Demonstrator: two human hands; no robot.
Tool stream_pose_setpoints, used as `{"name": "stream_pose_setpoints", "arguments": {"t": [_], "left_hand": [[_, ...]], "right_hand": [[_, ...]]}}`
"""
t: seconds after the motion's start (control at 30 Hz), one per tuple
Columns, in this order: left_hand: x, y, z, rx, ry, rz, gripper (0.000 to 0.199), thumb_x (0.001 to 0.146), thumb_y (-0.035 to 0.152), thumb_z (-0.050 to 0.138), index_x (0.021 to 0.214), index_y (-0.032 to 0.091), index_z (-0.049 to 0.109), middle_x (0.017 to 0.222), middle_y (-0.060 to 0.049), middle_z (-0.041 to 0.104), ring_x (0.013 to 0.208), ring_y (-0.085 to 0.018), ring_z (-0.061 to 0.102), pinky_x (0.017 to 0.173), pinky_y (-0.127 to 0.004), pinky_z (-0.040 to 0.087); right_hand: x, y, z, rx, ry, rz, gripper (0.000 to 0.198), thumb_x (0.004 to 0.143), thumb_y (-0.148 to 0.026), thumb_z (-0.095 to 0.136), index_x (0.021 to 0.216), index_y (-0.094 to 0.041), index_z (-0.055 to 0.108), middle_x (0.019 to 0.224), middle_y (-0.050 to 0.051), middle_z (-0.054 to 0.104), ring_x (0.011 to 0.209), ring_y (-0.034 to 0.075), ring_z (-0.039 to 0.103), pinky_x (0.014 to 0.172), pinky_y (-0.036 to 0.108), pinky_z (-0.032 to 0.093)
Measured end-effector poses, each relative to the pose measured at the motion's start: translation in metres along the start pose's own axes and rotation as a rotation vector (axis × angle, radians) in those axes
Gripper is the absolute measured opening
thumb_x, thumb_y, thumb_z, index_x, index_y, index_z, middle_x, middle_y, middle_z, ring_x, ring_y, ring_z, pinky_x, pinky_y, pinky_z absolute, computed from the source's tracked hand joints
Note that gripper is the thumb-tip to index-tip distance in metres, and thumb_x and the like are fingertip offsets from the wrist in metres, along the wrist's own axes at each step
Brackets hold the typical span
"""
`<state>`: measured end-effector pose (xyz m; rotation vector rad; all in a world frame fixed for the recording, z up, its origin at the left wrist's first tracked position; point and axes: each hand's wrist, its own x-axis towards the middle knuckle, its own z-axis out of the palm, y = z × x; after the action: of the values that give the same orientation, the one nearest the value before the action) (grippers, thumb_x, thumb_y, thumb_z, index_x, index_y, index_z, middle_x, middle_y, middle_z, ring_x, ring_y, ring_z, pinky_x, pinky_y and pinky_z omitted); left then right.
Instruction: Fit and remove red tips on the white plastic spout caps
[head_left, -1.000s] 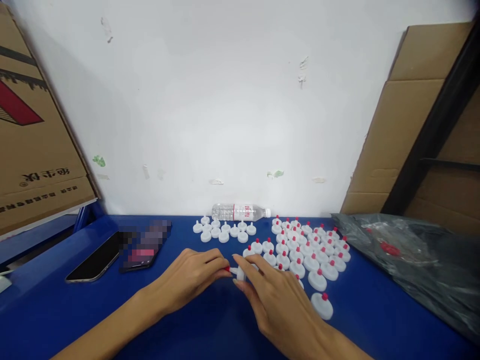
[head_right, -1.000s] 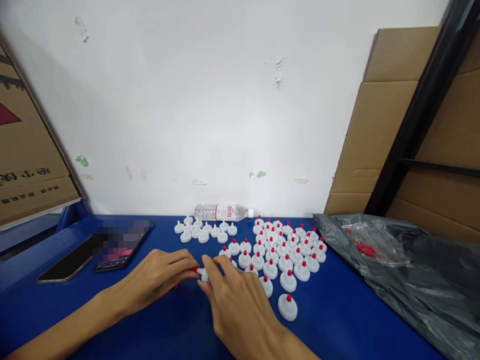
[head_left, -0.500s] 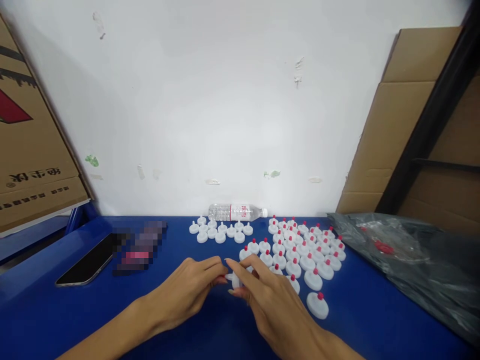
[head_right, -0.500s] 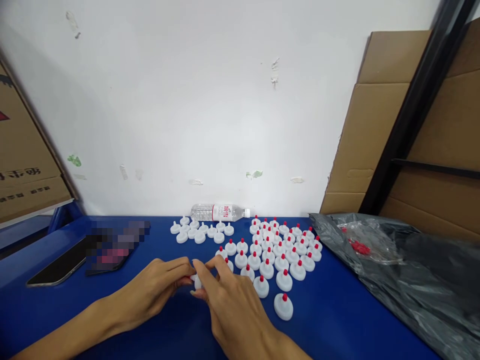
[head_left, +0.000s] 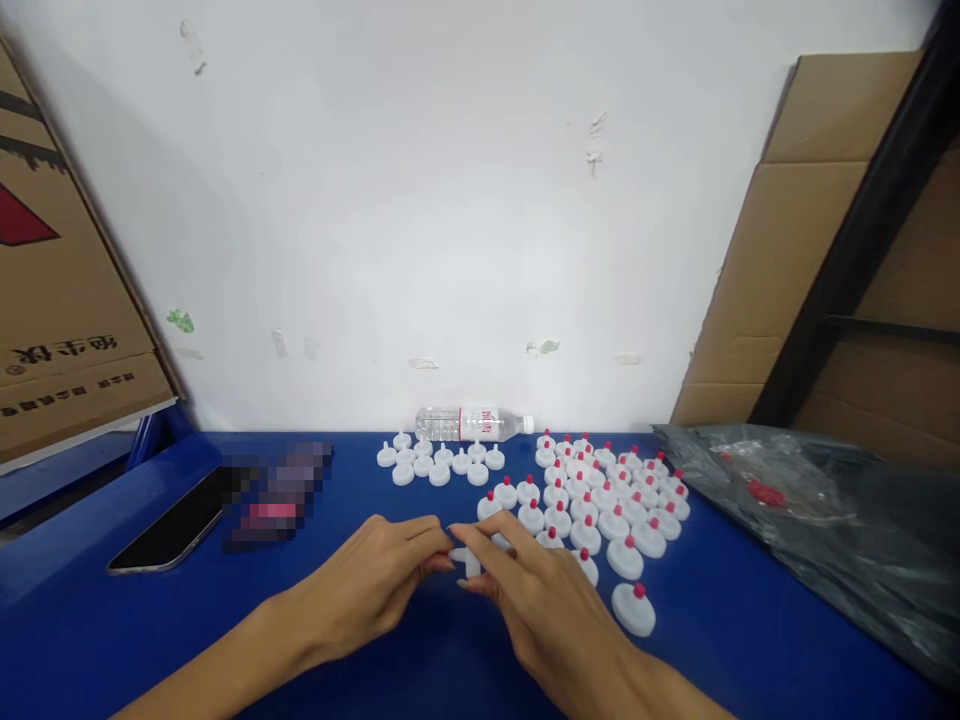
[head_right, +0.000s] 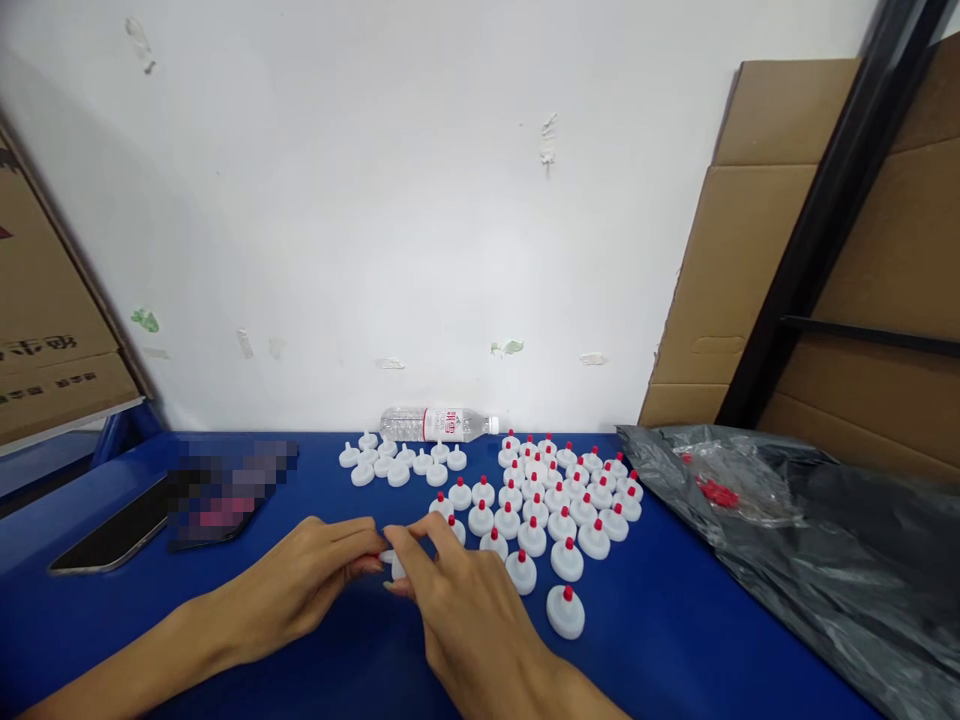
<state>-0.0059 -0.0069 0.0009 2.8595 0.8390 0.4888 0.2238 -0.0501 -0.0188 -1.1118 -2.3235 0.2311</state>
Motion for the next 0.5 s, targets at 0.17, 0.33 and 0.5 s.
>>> {"name": "stream_pose_setpoints", "arguments": {"t": [0.17,0.33,0.5], "left_hand": [[0.004,-0.001,-0.002,0.115,0.069,0.001,0.027,0.11,0.024,0.032,0.099,0.021,0.056,0.083,0.0,0.059,0.059,-0.016,0.052,0.053,-0.031,0.03],[0.005,0.004,-0.002,0.082,0.102,0.004,0.023,0.109,0.03,0.04,0.1,0.021,0.059,0.082,0.001,0.059,0.06,-0.014,0.052,0.054,-0.028,0.034],[0.006,-0.004,-0.007,0.128,0.149,-0.066,0.026,0.108,0.026,0.037,0.101,0.021,0.062,0.088,-0.002,0.064,0.073,-0.017,0.06,0.063,-0.029,0.043]], "right_hand": [[0.003,-0.007,-0.005,-0.14,0.051,0.038,0.04,0.104,-0.025,0.049,0.144,-0.028,0.049,0.126,0.007,0.065,0.084,0.021,0.074,0.064,0.033,0.057],[0.003,-0.011,-0.001,-0.177,0.058,0.075,0.035,0.1,-0.024,0.053,0.135,-0.026,0.055,0.118,0.006,0.07,0.089,0.024,0.073,0.067,0.033,0.054],[0.002,-0.011,-0.001,-0.179,0.028,0.093,0.047,0.099,-0.024,0.053,0.145,-0.031,0.044,0.122,0.006,0.069,0.084,0.024,0.073,0.069,0.035,0.052]]}}
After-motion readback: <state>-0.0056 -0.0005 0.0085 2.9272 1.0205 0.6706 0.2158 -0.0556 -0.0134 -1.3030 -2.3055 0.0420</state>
